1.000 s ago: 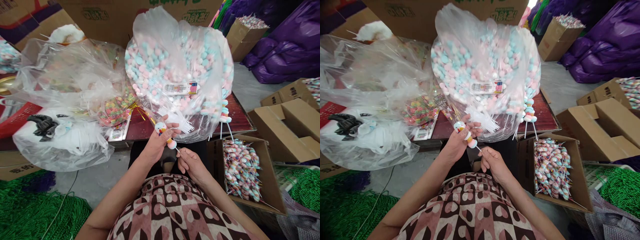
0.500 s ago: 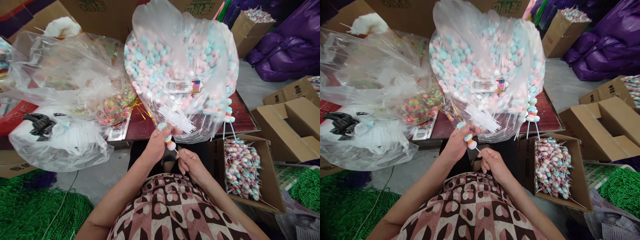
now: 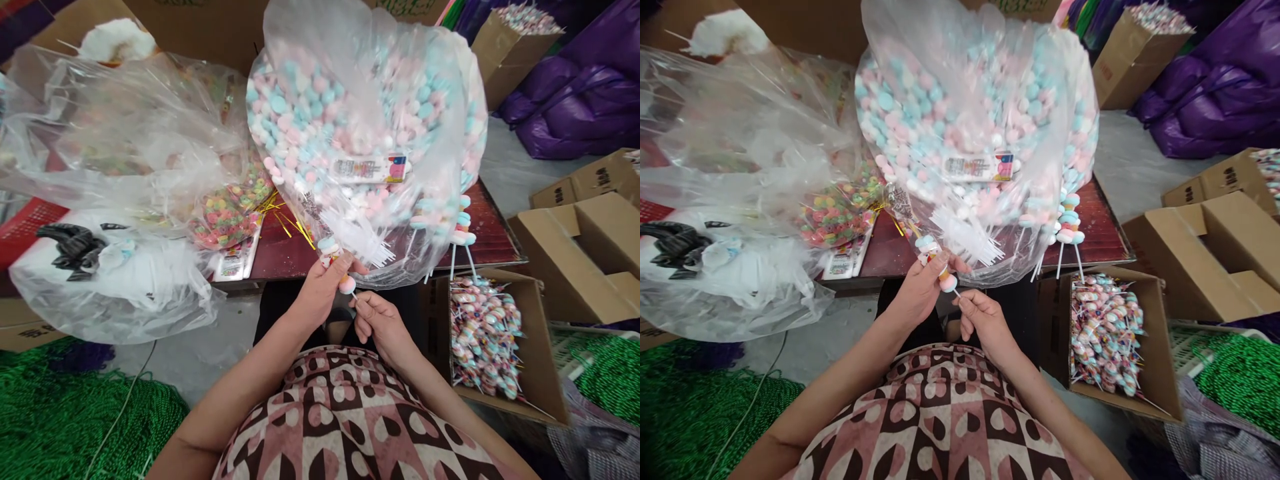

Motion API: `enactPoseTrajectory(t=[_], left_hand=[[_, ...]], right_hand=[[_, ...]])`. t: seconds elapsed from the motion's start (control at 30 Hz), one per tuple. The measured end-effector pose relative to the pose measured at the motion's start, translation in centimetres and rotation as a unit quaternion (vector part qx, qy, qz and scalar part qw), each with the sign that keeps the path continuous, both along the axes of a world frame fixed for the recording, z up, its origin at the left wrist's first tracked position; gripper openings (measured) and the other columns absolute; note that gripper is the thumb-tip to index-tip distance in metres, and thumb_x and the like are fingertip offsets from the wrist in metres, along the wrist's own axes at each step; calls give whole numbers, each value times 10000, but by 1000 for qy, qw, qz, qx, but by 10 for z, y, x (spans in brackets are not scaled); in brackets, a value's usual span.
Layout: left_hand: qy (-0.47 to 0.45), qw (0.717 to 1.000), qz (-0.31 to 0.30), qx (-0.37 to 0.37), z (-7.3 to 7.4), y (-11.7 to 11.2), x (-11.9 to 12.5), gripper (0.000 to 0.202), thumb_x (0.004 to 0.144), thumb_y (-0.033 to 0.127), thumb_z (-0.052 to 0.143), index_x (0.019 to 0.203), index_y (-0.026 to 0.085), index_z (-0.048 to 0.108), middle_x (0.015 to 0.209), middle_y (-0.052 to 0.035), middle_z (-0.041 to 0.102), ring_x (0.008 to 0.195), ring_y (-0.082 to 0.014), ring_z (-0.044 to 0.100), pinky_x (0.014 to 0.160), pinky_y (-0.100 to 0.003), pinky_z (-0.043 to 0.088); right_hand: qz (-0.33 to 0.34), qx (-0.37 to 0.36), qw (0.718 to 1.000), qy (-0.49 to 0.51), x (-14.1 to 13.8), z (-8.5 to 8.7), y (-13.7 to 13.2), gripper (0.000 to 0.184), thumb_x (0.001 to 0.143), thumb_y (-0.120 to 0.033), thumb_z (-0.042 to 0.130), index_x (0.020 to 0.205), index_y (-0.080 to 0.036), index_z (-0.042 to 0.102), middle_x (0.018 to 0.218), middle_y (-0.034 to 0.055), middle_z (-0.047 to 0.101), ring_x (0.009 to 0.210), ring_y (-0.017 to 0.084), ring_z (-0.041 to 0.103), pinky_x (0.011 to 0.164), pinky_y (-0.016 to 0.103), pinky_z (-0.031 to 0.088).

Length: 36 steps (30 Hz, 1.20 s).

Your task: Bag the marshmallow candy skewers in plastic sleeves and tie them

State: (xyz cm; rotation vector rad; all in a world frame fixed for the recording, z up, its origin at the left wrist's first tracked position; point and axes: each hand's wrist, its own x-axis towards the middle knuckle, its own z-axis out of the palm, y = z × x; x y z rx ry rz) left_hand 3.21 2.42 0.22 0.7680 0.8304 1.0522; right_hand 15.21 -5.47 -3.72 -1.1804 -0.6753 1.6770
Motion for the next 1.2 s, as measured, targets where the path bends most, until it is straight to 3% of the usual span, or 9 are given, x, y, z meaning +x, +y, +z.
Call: enactPoseTrajectory(t=[0.1,0.23,0.4,0.6,0.8,1.03,1.2], left_hand=[[-39,999,-19,-9,5,1,-4,329,773,437,733,968,186,649,821,-25,686,735,-135,614,697,-265,459],[-94,995,-6,-12,15,8,-15,552,722,480,768,1184,246,576,1005,-45,699,881,-191,671,793,-334,503],[-96,994,53,1,17,16,-20,385,797,470,696,1068,201,641,857,-38,711,854,-198,680,834,-359,511],[-120,990,65,-34,15,19,-16,268,813,438,677,903,188,639,763,-26,693,829,-189,677,864,-367,523],[-123,988,83,-48,16,19,-14,192,836,360,653,825,179,589,751,-17,681,769,-173,681,839,-349,527],[-86,993,75,-15,11,13,-6,256,849,434,637,920,195,582,769,-13,693,781,-170,686,807,-322,521],[-100,992,69,-26,8,10,-5,270,836,445,655,919,197,586,769,-19,697,850,-184,690,824,-325,519]], right_hand=[[3,-3,1000,30,1,2,0,284,827,-461,668,837,-180,625,421,-111,367,344,59,344,403,215,265],[-17,8,1000,12,7,2,1,284,824,-452,678,827,-171,640,427,-102,373,358,63,376,415,218,249],[-20,17,999,-30,11,0,1,292,821,-459,682,833,-169,661,431,-95,382,372,68,390,428,227,270],[-52,32,997,-53,14,-1,0,264,814,-431,702,888,-181,664,460,-82,450,418,86,448,466,232,333],[-44,17,999,-15,15,-2,0,272,850,-445,664,866,-174,650,420,-107,369,347,57,376,405,206,258],[-9,32,997,-65,13,-3,-3,304,877,-477,625,840,-176,645,391,-111,350,328,55,363,390,195,286],[-63,42,995,-61,12,-7,1,281,854,-458,661,847,-177,666,432,-102,367,371,57,392,415,198,321]])
